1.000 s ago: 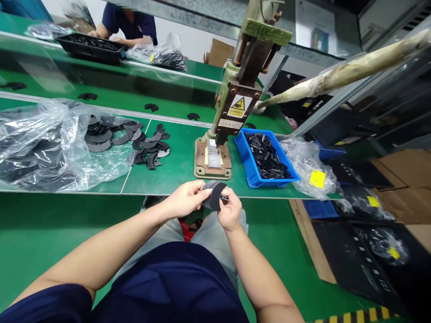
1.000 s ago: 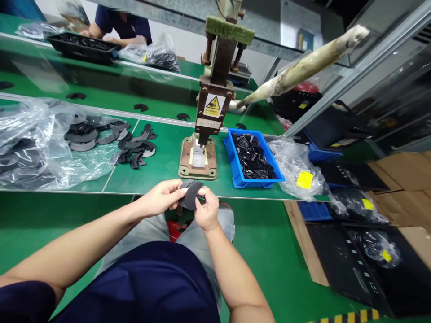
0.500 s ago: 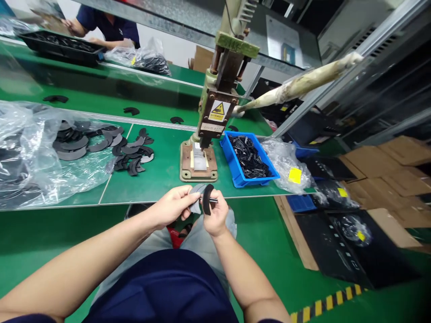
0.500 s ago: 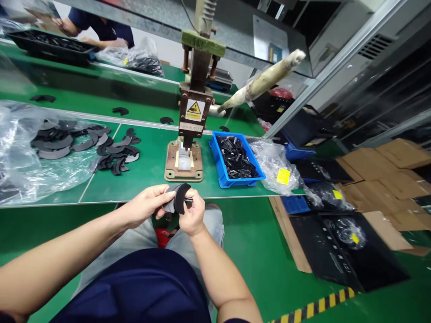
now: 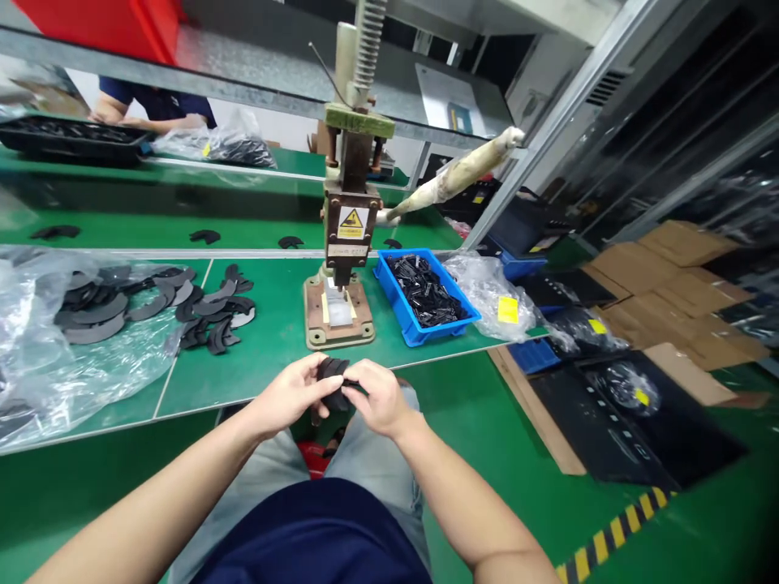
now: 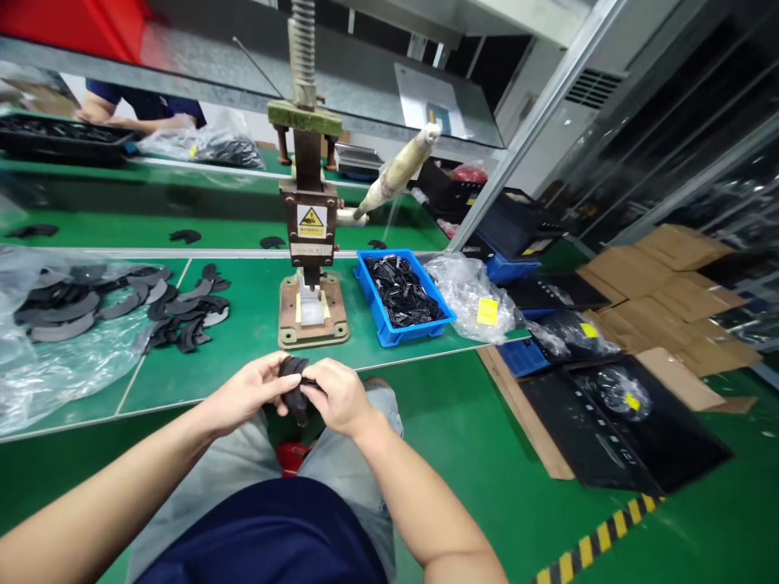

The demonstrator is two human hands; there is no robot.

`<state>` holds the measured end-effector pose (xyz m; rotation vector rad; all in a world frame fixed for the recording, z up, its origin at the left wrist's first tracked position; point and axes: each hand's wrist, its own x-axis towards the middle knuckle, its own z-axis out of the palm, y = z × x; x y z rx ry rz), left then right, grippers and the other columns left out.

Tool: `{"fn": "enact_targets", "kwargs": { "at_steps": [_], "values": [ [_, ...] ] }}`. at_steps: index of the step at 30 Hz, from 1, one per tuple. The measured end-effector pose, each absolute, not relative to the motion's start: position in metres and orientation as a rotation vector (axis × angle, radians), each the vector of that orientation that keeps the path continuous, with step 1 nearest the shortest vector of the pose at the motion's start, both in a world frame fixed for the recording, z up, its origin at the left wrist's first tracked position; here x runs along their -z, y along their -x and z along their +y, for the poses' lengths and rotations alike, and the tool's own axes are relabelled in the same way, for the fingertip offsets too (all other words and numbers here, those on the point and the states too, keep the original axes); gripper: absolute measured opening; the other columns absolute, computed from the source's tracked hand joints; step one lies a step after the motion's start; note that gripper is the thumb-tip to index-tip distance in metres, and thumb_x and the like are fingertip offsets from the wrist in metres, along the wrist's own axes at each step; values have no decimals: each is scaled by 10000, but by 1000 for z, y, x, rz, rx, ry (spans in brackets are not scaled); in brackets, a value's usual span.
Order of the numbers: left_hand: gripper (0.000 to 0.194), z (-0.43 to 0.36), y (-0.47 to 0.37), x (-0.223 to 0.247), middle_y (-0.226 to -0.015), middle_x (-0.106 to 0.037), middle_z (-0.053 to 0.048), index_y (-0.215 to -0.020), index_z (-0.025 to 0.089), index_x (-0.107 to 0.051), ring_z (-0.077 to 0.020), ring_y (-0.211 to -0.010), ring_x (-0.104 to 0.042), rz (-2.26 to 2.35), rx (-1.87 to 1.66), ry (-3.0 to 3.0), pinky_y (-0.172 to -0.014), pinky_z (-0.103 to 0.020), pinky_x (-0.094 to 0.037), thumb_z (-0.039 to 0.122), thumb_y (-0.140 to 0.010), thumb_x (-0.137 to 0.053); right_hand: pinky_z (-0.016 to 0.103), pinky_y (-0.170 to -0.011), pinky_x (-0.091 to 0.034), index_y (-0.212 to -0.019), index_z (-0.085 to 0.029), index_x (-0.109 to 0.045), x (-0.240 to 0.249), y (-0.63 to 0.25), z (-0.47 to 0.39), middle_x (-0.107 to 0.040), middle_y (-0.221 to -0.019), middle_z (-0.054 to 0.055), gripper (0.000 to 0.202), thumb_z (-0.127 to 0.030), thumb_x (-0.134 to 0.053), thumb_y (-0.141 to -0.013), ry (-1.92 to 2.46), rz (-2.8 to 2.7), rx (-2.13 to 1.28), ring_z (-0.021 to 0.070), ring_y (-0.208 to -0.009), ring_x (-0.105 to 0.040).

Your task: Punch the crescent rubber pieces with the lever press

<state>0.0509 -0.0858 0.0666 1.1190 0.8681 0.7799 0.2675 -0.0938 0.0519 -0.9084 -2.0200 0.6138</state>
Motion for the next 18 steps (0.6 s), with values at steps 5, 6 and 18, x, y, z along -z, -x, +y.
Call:
{"fn": "enact_targets", "kwargs": {
  "at_steps": [5, 6, 18],
  "values": [
    [204, -83, -49, -60, -834, -722, -17, -922, 259, -752, -184, -671, -692, 987, -922, -1435, -625, -329, -633, 442, -867, -821, 328, -799, -591, -1225, -209, -619, -54, -277, -107, -725, -983, 57, 394, -513, -656, -977, 1087, -1621, -1249, 153, -844, -690],
    [119, -83, -49, -58, -900, -755, -37, -937, 275, -775, -210, -762, -734, 959, -955, -1585, -713, -359, -655, 383, -892, -795, 297, -718, -574, -1170, -200, -610, -53, -277, -108, -713, -904, 37, 410, -557, -648, -972, 1108, -1509, -1392, 136, -754, -672],
    [318, -39, -88, -59, -1193, -744, -130, -1287, 230, -642, -263, -1097, -719, 427, -1045, -2555, -964, -427, -595, 191, -971, -632, 264, -617, -550, -944, -159, -732, -125, -361, -21, -711, -768, 46, 450, -599, -774, -857, 1351, -1406, -960, 130, -665, -642]
  ]
}}
